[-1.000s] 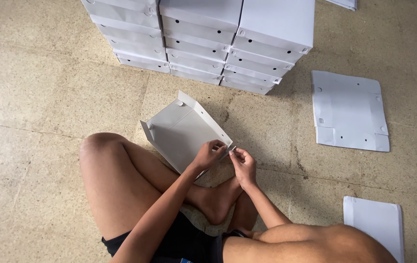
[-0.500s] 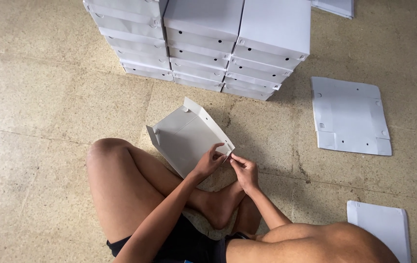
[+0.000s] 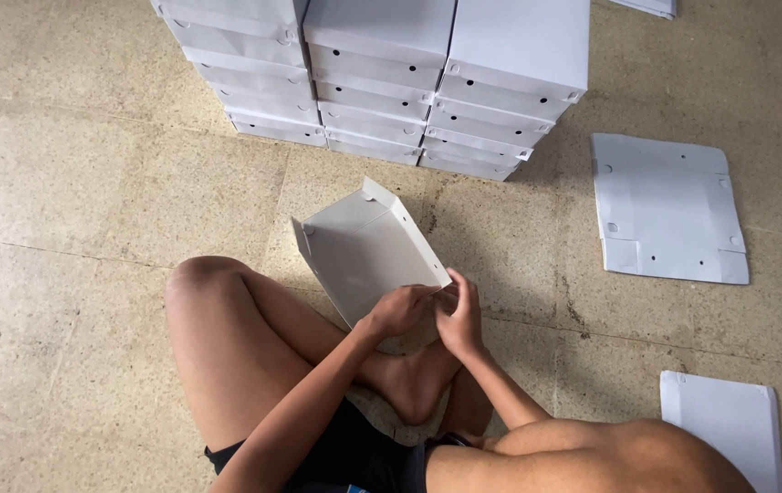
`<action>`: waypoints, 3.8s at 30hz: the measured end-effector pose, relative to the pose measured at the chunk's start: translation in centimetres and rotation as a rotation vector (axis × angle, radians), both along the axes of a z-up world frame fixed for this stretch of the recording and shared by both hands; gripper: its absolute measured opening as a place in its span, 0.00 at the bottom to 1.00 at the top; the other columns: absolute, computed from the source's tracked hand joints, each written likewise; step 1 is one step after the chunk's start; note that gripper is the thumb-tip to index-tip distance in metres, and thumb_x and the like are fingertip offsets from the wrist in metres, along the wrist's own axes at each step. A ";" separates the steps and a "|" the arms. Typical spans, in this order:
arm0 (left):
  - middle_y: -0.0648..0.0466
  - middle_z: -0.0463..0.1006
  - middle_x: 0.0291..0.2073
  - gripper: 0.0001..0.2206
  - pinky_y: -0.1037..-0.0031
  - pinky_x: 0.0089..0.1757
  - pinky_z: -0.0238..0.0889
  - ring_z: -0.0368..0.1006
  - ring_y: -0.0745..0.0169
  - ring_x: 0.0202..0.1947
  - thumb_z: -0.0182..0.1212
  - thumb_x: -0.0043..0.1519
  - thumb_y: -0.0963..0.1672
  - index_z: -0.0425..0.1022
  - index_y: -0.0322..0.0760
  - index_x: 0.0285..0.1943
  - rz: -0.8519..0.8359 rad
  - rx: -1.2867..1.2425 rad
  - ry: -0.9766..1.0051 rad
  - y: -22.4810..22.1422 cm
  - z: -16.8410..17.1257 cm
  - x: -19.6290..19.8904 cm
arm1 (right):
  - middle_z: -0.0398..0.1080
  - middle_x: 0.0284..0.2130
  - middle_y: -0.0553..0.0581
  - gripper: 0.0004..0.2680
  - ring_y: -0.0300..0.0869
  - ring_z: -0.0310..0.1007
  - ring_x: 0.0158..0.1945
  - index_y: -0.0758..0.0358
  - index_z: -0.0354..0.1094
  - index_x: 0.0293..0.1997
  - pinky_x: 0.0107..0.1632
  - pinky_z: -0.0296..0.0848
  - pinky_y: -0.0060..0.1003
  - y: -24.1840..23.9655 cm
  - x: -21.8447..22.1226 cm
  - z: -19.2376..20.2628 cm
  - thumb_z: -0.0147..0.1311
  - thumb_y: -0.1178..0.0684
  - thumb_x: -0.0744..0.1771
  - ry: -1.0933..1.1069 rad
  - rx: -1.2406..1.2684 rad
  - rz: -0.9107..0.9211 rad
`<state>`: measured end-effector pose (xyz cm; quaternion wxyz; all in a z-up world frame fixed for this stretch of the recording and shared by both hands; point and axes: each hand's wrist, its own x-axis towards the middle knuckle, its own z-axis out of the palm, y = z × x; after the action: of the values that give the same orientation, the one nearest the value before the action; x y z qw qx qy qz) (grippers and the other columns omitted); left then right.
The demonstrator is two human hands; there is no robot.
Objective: A person sits on the floor and assembles cardboard boxes from flat sheets by folding and tucking flaps.
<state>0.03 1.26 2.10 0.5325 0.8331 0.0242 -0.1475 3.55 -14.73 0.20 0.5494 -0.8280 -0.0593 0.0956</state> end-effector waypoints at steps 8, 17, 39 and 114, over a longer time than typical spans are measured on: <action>0.53 0.84 0.39 0.10 0.50 0.48 0.67 0.80 0.45 0.42 0.53 0.63 0.46 0.79 0.46 0.47 -0.207 0.491 -0.125 1.4 -3.9 0.6 | 0.49 0.65 0.62 0.16 0.62 0.60 0.63 0.51 0.64 0.60 0.57 0.61 0.69 -1.1 -0.2 -2.8 0.55 0.58 0.65 -0.145 -0.516 0.347; 0.53 0.78 0.41 0.13 0.55 0.59 0.58 0.73 0.54 0.48 0.70 0.52 0.43 0.81 0.44 0.47 -0.128 1.033 -0.453 8.3 -4.8 -6.6 | 0.64 0.52 0.52 0.07 0.54 0.75 0.51 0.51 0.70 0.34 0.52 0.69 0.59 -1.0 -0.4 -1.8 0.62 0.43 0.65 -0.214 -0.495 0.298; 0.32 0.55 0.62 0.43 0.49 0.38 0.75 0.58 0.20 0.61 0.59 0.53 0.33 0.37 0.28 0.77 0.341 0.335 -0.058 8.3 -0.7 -5.5 | 0.62 0.58 0.76 0.41 0.69 0.67 0.59 0.66 0.27 0.76 0.57 0.59 0.75 -0.3 -0.1 -2.7 0.63 0.51 0.62 -0.104 -0.412 0.250; 0.39 0.82 0.45 0.28 0.51 0.41 0.72 0.81 0.40 0.41 0.55 0.63 0.60 0.76 0.44 0.62 0.365 0.188 0.026 10.8 -1.1 -3.1 | 0.65 0.53 0.71 0.30 0.69 0.70 0.56 0.72 0.65 0.58 0.56 0.70 0.65 -0.2 0.6 0.9 0.57 0.30 0.62 0.004 -0.436 0.368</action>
<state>-3.11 12.09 0.96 0.4701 0.8589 0.1952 -0.0565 4.12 -14.97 1.13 0.3318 -0.9017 -0.1853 0.2060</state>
